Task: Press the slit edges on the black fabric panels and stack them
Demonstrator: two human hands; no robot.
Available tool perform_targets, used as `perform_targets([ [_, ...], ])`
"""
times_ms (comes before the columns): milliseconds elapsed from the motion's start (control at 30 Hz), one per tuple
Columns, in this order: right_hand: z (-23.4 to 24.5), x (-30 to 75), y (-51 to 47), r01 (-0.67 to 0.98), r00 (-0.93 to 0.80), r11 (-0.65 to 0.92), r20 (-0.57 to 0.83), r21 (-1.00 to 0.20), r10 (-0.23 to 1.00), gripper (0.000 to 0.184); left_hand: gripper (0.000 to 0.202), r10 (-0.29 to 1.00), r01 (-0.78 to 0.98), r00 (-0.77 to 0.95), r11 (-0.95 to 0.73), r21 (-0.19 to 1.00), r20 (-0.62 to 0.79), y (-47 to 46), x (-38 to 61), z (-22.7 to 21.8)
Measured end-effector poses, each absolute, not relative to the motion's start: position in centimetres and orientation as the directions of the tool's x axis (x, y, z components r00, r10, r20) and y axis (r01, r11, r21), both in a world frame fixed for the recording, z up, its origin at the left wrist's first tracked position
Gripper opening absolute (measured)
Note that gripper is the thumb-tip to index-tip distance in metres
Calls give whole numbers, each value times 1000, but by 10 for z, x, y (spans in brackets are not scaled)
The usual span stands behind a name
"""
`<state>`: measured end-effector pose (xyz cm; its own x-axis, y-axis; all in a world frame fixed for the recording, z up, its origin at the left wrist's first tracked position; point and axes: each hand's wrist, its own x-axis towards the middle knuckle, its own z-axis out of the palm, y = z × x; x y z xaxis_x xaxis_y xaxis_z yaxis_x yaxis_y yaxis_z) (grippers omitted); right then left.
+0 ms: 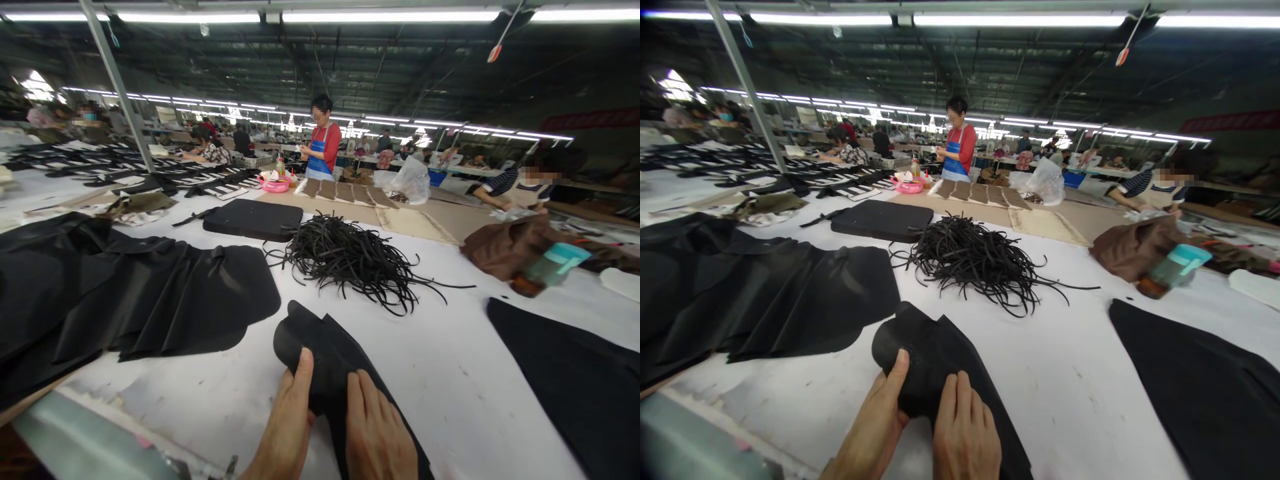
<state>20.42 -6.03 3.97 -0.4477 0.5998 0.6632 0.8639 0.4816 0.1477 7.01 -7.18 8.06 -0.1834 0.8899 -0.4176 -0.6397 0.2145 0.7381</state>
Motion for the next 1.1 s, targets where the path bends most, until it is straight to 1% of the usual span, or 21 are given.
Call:
perform_targets([
  [133,33,217,-54,848,-457,517,660,120,596,40,46,868,-600,-256,203,774,-426,-73,68,84],
  [200,32,221,-52,823,-493,553,648,130,581,37,45,857,-568,-293,201,798,-424,-75,67,86],
  [267,34,222,-51,813,-507,573,610,104,609,33,43,843,-508,-342,205,836,-415,-77,66,89],
  [300,35,221,-52,817,-496,574,581,61,645,31,43,837,-467,-367,212,858,-406,-78,65,91],
  [367,40,218,-55,821,-456,567,517,-69,724,30,43,837,-384,-381,243,891,-392,-78,62,95],
  [433,46,217,-61,788,-443,581,468,-204,765,31,42,844,-368,-351,274,888,-406,-76,58,97],
  [500,52,219,-67,751,-436,584,433,-307,789,31,40,855,-468,-287,269,842,-432,-69,52,98],
  [567,58,224,-74,741,-417,562,405,-367,814,28,36,861,-587,-240,239,773,-448,-59,47,98],
  [600,59,227,-77,747,-408,552,401,-371,820,25,34,862,-623,-229,226,749,-451,-54,45,97],
  [667,59,234,-82,774,-400,544,415,-324,817,24,31,855,-638,-245,212,740,-456,-46,43,96],
  [700,58,238,-85,789,-404,546,430,-283,807,27,31,848,-630,-267,205,749,-457,-43,42,95],
  [767,54,243,-92,810,-417,550,462,-201,783,38,30,835,-619,-301,196,760,-460,-40,43,94],
  [833,50,245,-99,819,-425,553,483,-155,765,47,28,827,-616,-322,186,766,-460,-39,44,92],
  [933,47,247,-111,824,-417,546,493,-149,763,51,27,825,-606,-358,150,781,-437,-39,44,86],
  [1100,41,255,-124,796,-461,581,452,-171,764,43,25,817,-604,-417,78,793,-398,-35,41,77],
])
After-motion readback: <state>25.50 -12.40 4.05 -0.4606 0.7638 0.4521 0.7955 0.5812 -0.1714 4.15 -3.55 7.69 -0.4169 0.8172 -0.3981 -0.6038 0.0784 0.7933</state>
